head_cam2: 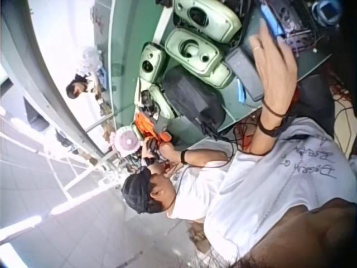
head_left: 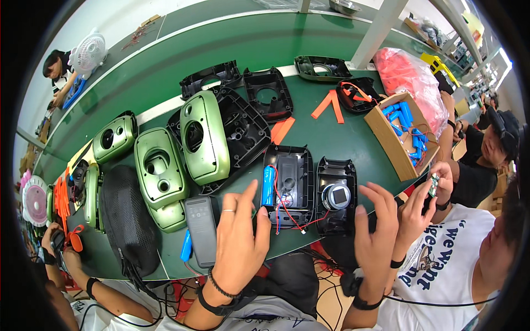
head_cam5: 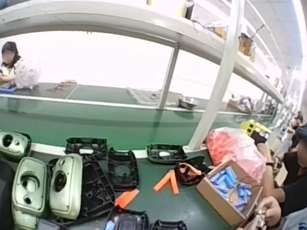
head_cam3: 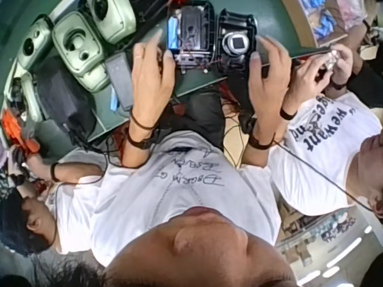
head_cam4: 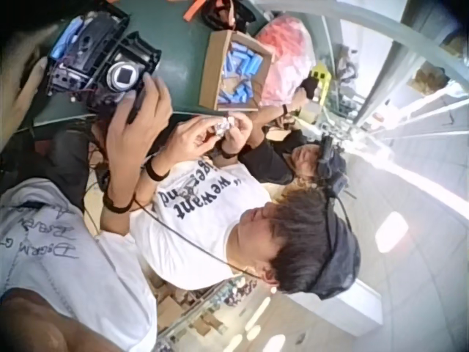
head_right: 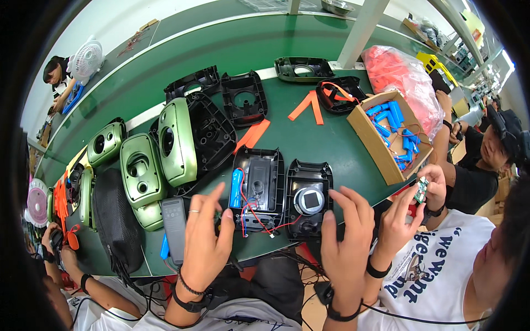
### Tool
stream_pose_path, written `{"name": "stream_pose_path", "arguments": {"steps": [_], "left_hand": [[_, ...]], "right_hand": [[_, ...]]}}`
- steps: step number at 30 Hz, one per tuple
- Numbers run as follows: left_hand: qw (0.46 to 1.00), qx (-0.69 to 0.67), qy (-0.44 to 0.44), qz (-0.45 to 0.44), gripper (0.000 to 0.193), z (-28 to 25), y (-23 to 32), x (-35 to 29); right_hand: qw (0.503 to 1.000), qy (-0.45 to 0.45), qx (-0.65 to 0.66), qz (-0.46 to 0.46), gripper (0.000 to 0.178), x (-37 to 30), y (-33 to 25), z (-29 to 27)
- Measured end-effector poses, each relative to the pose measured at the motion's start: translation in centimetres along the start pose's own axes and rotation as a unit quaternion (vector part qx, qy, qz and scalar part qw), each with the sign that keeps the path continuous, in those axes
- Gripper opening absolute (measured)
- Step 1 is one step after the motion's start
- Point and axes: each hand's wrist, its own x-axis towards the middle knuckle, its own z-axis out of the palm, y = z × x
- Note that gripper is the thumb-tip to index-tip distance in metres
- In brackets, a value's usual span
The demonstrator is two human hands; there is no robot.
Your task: Assembling electronic components into a plastic housing, involving wiring and circuit board placement.
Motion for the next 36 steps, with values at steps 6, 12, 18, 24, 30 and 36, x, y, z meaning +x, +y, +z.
{"name": "stream_pose_path", "arguments": {"steps": [6,12,18,24,30,36], "left_hand": [[0.976,0.016,-0.095,0.194,0.037,3.0,3.7,-2.9],[0.982,0.022,-0.086,0.17,0.026,7.4,1.8,-2.9],[0.98,0.035,-0.076,0.178,0.02,7.5,1.6,-2.8],[0.981,0.036,-0.079,0.174,0.019,7.4,1.5,-2.9],[0.981,0.03,-0.083,0.175,0.02,7.4,2.0,-2.9],[0.98,0.033,-0.084,0.177,0.024,7.2,2.0,-3.1]], "right_hand": [[0.971,-0.199,0.005,-0.13,0.043,5.2,0.1,-0.7],[0.951,-0.283,-0.075,-0.1,0.048,7.3,-0.3,-0.3],[0.942,-0.315,-0.035,-0.107,0.039,8.5,0.4,-0.9],[0.948,-0.288,-0.082,-0.109,0.041,8.0,0.0,-0.3],[0.953,-0.231,-0.106,-0.165,0.041,6.9,0.1,-0.1],[0.96,-0.231,-0.092,-0.13,0.042,6.5,0.4,0.1]]}}
